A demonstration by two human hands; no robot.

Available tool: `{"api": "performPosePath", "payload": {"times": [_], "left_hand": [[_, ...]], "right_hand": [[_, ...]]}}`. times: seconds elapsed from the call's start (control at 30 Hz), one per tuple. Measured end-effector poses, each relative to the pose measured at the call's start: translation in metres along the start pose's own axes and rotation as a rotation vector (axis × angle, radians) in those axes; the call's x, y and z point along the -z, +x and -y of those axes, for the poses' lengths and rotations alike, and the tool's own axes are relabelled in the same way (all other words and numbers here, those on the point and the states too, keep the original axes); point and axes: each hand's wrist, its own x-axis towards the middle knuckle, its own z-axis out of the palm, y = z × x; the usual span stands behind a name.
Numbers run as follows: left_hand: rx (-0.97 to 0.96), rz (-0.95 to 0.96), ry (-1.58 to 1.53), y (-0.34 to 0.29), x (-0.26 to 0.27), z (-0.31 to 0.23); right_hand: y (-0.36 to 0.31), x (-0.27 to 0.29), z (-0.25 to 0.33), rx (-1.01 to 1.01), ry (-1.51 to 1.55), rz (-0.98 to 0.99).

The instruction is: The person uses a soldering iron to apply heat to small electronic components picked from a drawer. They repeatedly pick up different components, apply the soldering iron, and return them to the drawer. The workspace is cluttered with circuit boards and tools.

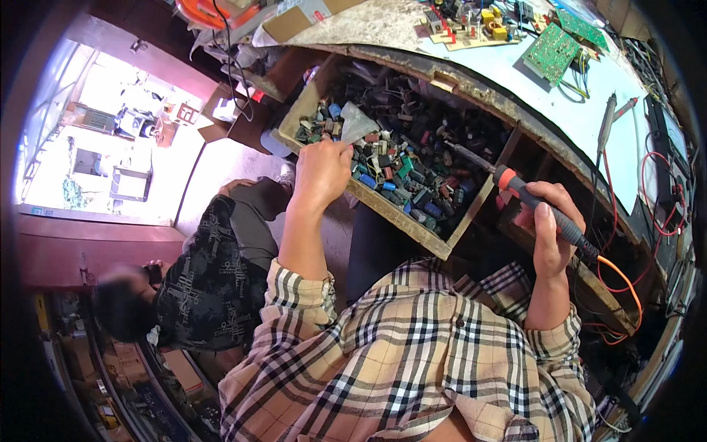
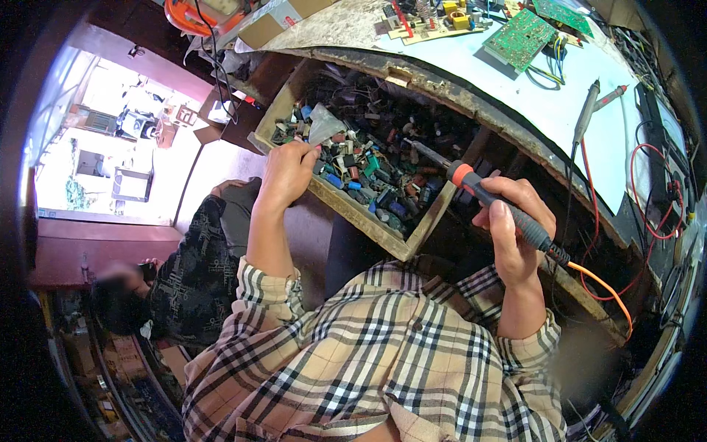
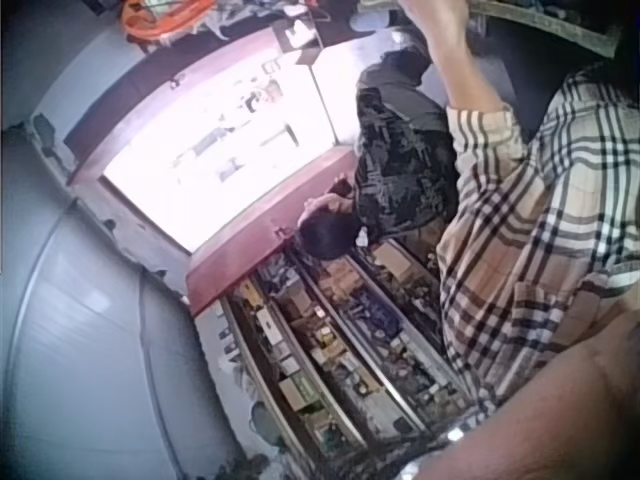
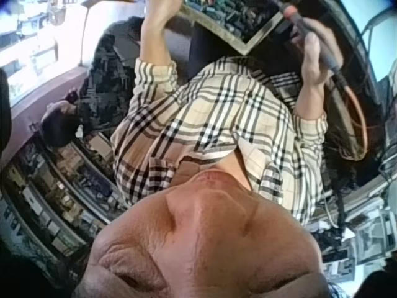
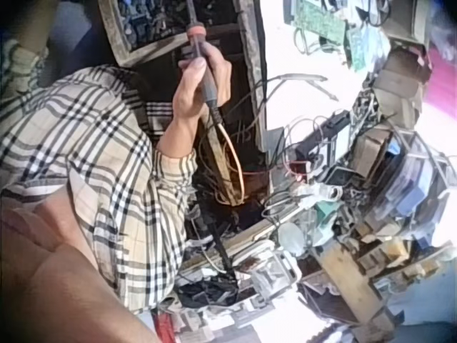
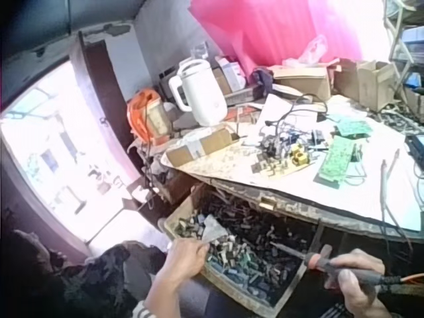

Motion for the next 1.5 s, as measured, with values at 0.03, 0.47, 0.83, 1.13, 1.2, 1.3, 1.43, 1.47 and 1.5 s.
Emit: {"api": "performPosePath", "payload": {"times": [0.03, 0.47, 0.83, 1.13, 1.2, 1.3, 1.43, 1.47, 1.5], "left_hand": [[-0.048, -0.027, -0.009, 0.0, -0.002, 0.003], [-0.306, -0.347, -0.219, 0.063, -0.002, -0.03], [-0.388, 0.04, 0.323, 0.116, -0.01, -0.042], [-0.522, -0.124, 0.16, 0.11, 0.001, -0.016], [-0.516, -0.253, -0.085, 0.096, -0.001, 0.004], [-0.192, -0.1, -0.448, 0.074, 0.009, -0.004], [-0.204, -0.024, -1.044, 0.066, 0.003, 0.013], [-0.152, -0.009, -1.152, 0.061, 0.005, 0.015], [-0.138, 0.023, -1.27, 0.056, 0.008, 0.015]], "right_hand": [[0.0, 0.0, -0.001, -0.001, 0.004, -0.005], [0.0, -0.002, 0.003, -0.02, 0.006, -0.039], [-0.002, -0.003, 0.003, -0.006, 0.002, -0.053], [-0.001, -0.002, 0.006, -0.017, 0.009, -0.048], [-0.001, -0.003, 0.005, -0.017, 0.02, -0.043], [-0.001, -0.003, 0.005, -0.023, 0.024, -0.055], [-0.003, -0.001, 0.002, -0.021, 0.033, -0.057], [-0.003, -0.001, 0.002, -0.021, 0.034, -0.058], [-0.003, -0.001, 0.002, -0.018, 0.035, -0.058]]}}
